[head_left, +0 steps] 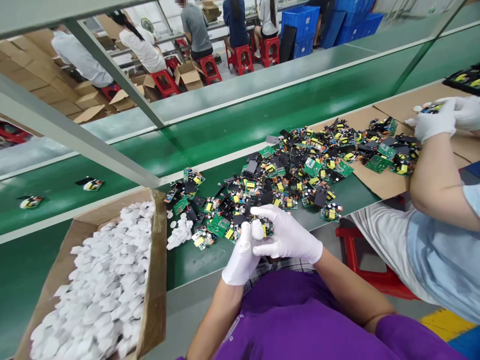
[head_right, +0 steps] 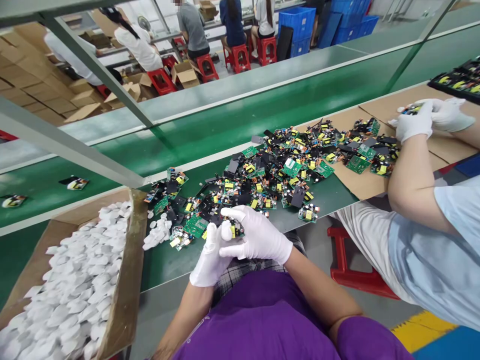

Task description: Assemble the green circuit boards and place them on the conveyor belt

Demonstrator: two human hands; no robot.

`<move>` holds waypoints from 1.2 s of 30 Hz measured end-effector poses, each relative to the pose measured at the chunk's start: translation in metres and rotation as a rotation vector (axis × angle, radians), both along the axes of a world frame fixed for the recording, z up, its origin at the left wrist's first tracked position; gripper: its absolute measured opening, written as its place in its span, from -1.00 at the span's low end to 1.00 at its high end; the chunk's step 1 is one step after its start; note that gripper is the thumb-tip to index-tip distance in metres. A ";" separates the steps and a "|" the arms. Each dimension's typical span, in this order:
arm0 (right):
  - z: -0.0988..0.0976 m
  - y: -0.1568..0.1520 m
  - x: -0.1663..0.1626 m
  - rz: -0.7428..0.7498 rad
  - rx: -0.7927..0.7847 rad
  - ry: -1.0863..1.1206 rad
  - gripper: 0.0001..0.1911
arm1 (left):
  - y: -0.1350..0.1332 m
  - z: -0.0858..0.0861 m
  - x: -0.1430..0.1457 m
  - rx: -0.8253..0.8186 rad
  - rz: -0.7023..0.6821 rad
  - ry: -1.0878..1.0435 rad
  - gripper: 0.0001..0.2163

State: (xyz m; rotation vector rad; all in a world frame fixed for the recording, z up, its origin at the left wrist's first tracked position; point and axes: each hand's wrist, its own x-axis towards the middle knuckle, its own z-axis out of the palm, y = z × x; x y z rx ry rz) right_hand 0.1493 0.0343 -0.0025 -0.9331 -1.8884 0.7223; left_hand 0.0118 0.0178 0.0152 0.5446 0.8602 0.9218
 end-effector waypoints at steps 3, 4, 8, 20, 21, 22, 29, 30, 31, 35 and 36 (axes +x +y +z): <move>0.000 -0.002 -0.004 -0.035 -0.064 0.077 -0.29 | 0.002 0.002 0.001 -0.007 0.051 -0.049 -0.47; -0.001 -0.003 -0.006 -0.043 -0.082 0.106 -0.37 | 0.003 0.001 0.003 -0.003 0.108 -0.058 -0.49; -0.002 -0.003 -0.010 -0.001 -0.101 0.253 -0.63 | 0.004 -0.004 0.007 0.019 0.205 -0.085 -0.49; -0.004 0.000 -0.009 0.033 -0.170 0.356 -0.81 | 0.001 -0.003 0.009 0.020 0.189 -0.081 -0.57; -0.005 0.000 -0.008 0.056 -0.164 0.340 -0.79 | 0.001 -0.002 0.008 0.024 0.189 -0.082 -0.56; -0.004 0.000 -0.006 0.086 -0.161 0.314 -0.74 | 0.000 -0.002 0.007 0.020 0.185 -0.079 -0.55; 0.000 0.001 0.000 0.070 -0.049 0.046 -0.20 | 0.000 -0.002 0.003 -0.039 0.194 0.012 -0.47; 0.000 0.002 -0.001 0.052 -0.032 0.030 -0.25 | 0.001 -0.003 0.004 -0.013 0.218 0.025 -0.46; 0.000 0.002 -0.002 0.043 -0.022 0.019 -0.28 | 0.001 -0.004 0.004 0.010 0.230 0.038 -0.45; 0.001 0.005 -0.004 0.040 -0.015 0.007 -0.35 | 0.004 -0.006 0.002 0.077 0.220 0.043 -0.46; 0.001 0.005 -0.004 0.038 -0.013 0.009 -0.36 | 0.004 -0.007 0.001 0.080 0.201 0.028 -0.45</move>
